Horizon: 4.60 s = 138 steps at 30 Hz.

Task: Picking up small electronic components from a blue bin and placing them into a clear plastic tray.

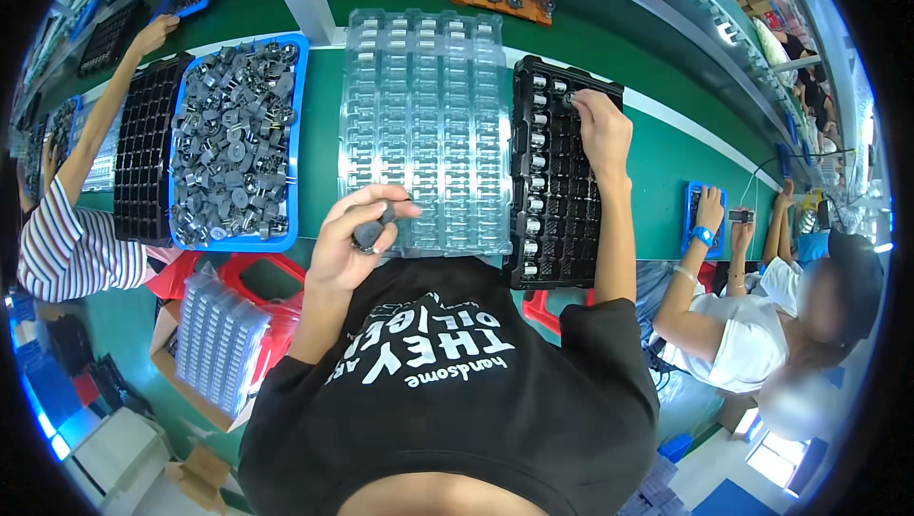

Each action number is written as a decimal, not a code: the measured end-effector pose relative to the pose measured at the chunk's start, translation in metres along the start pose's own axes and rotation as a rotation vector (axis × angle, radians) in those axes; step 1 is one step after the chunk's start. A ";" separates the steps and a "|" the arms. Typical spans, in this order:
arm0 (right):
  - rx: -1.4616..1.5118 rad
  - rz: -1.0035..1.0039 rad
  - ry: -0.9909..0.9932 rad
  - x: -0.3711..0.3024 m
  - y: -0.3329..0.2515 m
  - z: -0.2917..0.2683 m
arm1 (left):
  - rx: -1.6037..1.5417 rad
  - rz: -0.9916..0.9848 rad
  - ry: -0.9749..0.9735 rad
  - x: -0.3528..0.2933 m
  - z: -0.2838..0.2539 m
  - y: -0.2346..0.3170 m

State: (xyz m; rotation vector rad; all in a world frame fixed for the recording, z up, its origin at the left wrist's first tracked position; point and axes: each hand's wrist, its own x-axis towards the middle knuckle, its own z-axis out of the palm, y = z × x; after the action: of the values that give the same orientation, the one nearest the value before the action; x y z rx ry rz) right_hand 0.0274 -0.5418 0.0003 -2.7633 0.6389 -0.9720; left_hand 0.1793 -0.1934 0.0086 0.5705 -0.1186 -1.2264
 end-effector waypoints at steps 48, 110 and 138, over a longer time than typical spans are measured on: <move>0.199 -0.595 -0.496 0.134 -0.093 0.120 | 1.945 0.339 -0.080 0.074 -0.018 0.061; 0.954 -0.178 -0.294 0.011 -0.203 0.017 | 0.178 0.229 -0.080 0.033 -0.017 0.030; 1.162 -0.036 -0.612 0.000 -0.178 0.037 | 0.710 -0.007 0.067 0.035 -0.017 0.028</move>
State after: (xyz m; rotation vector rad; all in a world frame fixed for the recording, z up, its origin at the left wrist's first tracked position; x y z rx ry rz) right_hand 0.1120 -0.3816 0.0192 -1.8131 -0.0975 -0.2558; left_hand 0.2221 -0.2130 0.0002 1.2247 -0.5067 -1.1559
